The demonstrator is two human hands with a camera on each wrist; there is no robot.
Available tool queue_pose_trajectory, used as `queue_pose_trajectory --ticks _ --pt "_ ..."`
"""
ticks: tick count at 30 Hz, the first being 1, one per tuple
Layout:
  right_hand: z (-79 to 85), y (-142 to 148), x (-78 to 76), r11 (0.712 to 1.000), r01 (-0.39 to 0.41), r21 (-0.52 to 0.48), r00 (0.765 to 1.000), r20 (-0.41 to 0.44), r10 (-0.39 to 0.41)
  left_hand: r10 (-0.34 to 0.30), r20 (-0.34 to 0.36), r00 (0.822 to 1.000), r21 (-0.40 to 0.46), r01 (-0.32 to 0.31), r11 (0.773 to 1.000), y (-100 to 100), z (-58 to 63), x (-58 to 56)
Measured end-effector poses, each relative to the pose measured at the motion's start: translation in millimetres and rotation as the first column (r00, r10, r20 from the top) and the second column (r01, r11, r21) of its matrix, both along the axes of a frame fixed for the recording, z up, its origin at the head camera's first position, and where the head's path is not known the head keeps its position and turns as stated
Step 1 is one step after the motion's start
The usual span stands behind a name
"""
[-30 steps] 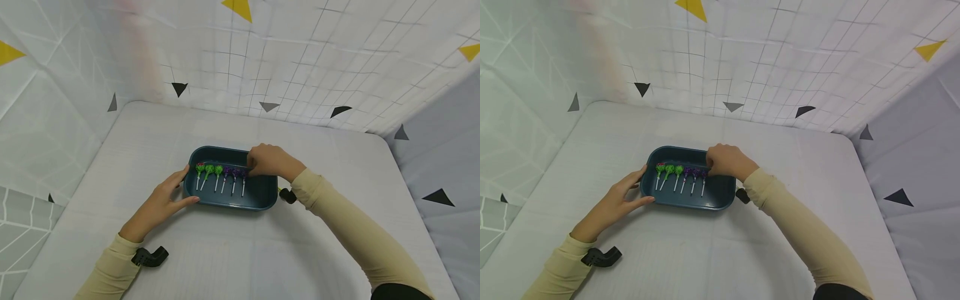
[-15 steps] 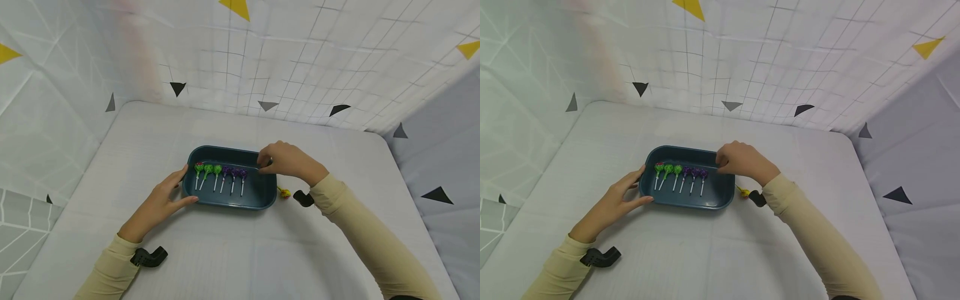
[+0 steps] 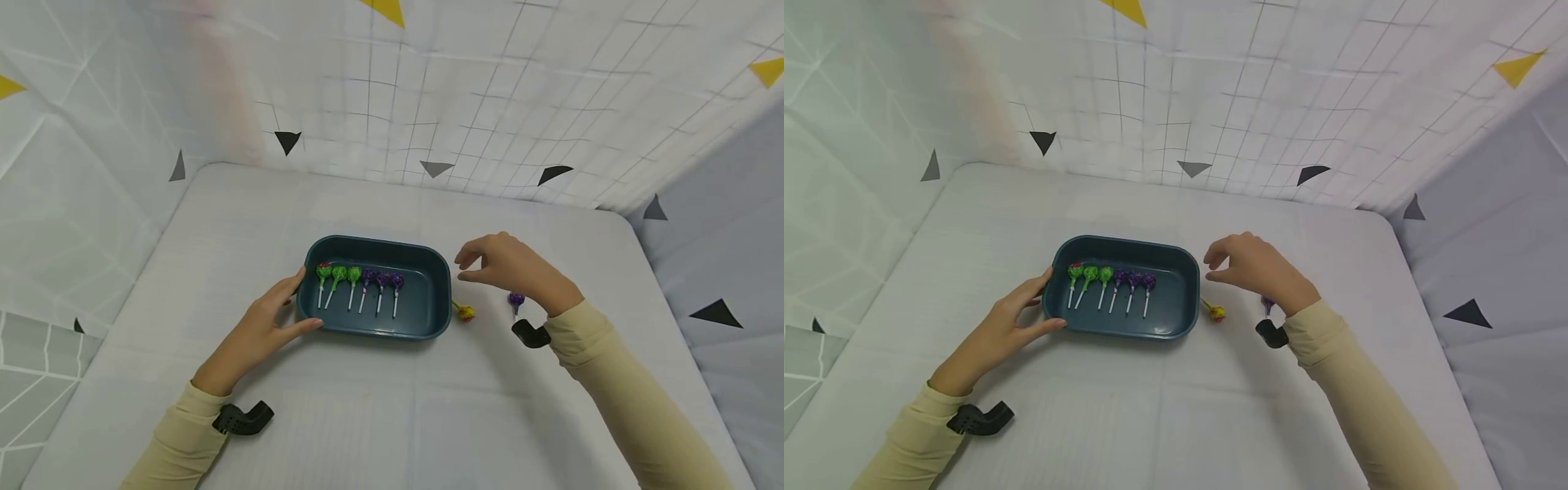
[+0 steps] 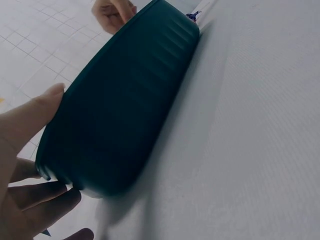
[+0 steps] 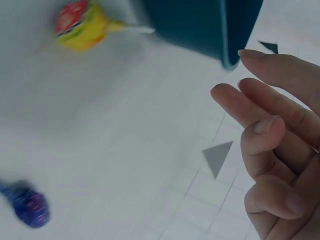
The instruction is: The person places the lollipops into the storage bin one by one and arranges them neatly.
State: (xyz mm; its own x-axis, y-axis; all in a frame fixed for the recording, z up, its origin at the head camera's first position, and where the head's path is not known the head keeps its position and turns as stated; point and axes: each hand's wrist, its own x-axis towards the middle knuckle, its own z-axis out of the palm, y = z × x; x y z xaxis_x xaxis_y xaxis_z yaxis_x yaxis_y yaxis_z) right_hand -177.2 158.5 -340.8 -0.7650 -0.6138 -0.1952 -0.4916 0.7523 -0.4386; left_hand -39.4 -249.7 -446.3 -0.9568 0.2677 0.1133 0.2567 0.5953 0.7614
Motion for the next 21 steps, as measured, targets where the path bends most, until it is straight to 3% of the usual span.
queue_pose_trajectory --ticks 21 --pt "-34.5 87.1 12.2 0.977 0.212 0.013 0.977 0.017 -0.212 0.003 0.011 1.0 0.007 -0.004 1.0 1.2 2.0 0.2"
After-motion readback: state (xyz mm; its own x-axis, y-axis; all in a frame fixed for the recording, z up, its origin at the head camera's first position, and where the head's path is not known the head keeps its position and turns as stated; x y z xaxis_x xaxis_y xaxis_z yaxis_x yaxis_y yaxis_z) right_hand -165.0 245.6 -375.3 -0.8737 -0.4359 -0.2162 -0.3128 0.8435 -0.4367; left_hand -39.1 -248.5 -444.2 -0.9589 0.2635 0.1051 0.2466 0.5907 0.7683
